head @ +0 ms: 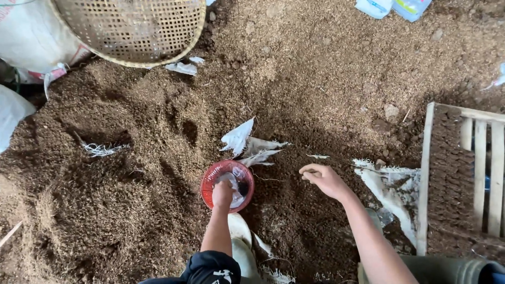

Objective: The person picks small brown objects from a pile of husks on the ground and places them into rows on a wooden tray.

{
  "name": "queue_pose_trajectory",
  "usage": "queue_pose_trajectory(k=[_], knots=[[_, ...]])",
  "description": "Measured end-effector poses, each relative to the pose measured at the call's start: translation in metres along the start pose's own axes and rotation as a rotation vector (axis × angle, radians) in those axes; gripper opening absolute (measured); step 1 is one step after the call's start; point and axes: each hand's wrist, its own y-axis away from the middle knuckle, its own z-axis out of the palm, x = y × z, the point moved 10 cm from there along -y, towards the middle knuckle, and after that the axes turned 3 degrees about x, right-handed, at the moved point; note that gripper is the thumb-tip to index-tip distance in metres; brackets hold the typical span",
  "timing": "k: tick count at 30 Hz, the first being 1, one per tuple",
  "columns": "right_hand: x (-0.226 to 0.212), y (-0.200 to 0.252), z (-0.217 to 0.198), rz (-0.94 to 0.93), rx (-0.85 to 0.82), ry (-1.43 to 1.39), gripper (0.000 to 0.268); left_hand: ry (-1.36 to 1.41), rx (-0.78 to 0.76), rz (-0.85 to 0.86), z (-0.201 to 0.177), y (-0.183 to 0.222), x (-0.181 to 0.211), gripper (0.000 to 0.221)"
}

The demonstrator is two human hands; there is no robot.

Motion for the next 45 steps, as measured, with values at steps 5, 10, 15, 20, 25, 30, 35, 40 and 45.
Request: queue_pose_trajectory(k=[5,10,15,20,25,30,35,40,45], knots=[[-0.002,0.010,-0.001,0.017,0.005,-0.006,0.035,0.048,0.043,-0.063,-0.025,0.013,0.007,0.015],[-0.002,0.014,-0.007,-0.030,0.036,-0.040,0.034,0.048,0.044,-0.060,-0.042,0.026,0.016,0.011],[-0.001,0.016,-0.009,-0.061,0.050,-0.002,0.033,0.073,0.236,0.030,-0.035,0.003,-0.005,0.012],[0.004,0.022,-0.004,-0.065,0.032,0.010,0.033,0.321,0.180,-0.025,-0.055,0.023,0.009,0.015],[0.009,0.025,0.006,-0.061,-0.010,0.043,0.036,0.419,0.174,-0.048,-0.104,0.064,0.055,0.014],[0.010,0.024,0.026,-0.127,-0.045,0.090,0.033,0.555,0.129,0.155,-0.139,0.117,0.163,0.019],[0.001,0.028,0.014,-0.198,0.085,-0.151,0.041,0.818,0.133,0.341,-0.144,0.152,0.248,0.012],[0.019,0.023,-0.021,-0.231,0.297,-0.151,0.035,0.969,0.058,0.408,-0.143,0.171,0.287,0.017],[0.033,0.025,-0.046,-0.259,0.393,-0.283,0.030,0.962,-0.009,0.389,-0.137,0.170,0.301,0.024]])
